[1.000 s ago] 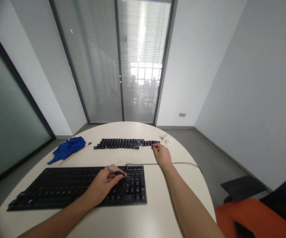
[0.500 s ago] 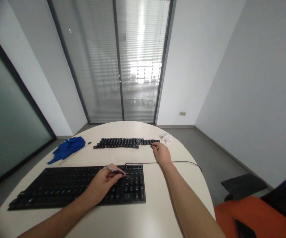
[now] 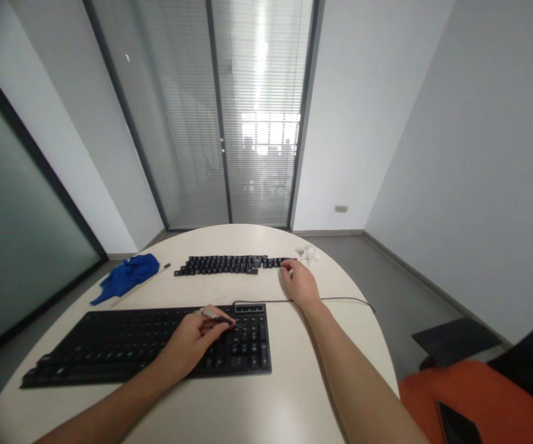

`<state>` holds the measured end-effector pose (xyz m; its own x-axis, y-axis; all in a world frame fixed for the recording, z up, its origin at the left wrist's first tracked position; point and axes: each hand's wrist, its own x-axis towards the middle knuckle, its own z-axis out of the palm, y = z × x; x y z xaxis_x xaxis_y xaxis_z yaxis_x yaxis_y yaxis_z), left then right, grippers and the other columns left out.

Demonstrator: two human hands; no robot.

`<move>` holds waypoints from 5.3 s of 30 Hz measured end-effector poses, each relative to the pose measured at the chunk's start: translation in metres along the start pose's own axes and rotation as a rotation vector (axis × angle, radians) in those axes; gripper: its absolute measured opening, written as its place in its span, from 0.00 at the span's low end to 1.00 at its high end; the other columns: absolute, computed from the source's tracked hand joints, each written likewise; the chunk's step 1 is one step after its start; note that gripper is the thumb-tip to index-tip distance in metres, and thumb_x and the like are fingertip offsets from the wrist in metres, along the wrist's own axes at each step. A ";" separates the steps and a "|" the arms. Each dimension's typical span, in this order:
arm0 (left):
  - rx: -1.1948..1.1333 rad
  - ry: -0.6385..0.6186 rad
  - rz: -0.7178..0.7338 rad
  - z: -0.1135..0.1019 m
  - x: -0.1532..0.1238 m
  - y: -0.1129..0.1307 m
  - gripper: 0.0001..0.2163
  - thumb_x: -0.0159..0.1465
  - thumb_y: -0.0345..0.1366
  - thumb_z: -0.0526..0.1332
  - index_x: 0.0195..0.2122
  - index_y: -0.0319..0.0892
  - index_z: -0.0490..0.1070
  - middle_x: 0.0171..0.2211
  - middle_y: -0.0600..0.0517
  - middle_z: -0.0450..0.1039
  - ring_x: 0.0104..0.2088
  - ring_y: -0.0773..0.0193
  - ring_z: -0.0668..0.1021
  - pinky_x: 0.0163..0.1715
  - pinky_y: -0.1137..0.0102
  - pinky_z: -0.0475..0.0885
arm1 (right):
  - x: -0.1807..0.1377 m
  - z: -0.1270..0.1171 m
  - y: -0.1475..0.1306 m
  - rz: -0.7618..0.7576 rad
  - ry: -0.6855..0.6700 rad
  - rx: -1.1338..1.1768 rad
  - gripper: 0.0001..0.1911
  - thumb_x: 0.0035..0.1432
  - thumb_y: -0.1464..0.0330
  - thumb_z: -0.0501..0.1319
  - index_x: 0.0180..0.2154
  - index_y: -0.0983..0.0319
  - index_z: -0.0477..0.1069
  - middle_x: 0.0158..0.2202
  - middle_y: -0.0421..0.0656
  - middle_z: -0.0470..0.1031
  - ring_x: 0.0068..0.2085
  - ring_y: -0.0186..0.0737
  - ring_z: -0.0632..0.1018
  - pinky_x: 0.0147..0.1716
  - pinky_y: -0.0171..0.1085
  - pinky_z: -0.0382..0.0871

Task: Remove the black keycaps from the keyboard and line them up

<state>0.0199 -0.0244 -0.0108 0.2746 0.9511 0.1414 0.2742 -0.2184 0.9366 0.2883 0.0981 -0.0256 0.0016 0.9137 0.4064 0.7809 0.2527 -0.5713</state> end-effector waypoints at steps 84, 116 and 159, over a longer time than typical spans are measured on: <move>-0.080 0.016 -0.011 -0.003 0.005 0.003 0.08 0.63 0.36 0.59 0.38 0.40 0.76 0.37 0.49 0.78 0.38 0.60 0.79 0.36 0.70 0.75 | -0.056 -0.016 -0.096 -0.426 -0.642 0.293 0.15 0.64 0.61 0.56 0.45 0.59 0.76 0.36 0.44 0.79 0.34 0.38 0.76 0.35 0.34 0.67; 0.054 -0.008 0.090 -0.003 0.001 -0.002 0.07 0.64 0.32 0.60 0.38 0.43 0.78 0.37 0.52 0.80 0.40 0.61 0.79 0.41 0.71 0.72 | 0.003 -0.017 0.029 0.049 -0.049 -0.217 0.11 0.62 0.66 0.57 0.41 0.60 0.78 0.36 0.45 0.81 0.37 0.41 0.79 0.37 0.34 0.66; 0.093 -0.017 0.075 -0.003 0.002 0.001 0.08 0.63 0.33 0.59 0.38 0.43 0.78 0.38 0.49 0.80 0.40 0.60 0.80 0.40 0.69 0.74 | -0.002 -0.009 0.019 0.059 -0.018 -0.330 0.14 0.62 0.67 0.57 0.48 0.56 0.73 0.42 0.43 0.78 0.38 0.40 0.76 0.33 0.34 0.62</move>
<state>0.0176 -0.0220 -0.0084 0.3131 0.9276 0.2036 0.3368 -0.3089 0.8895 0.3092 0.0985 -0.0306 0.0438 0.9300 0.3649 0.9399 0.0855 -0.3307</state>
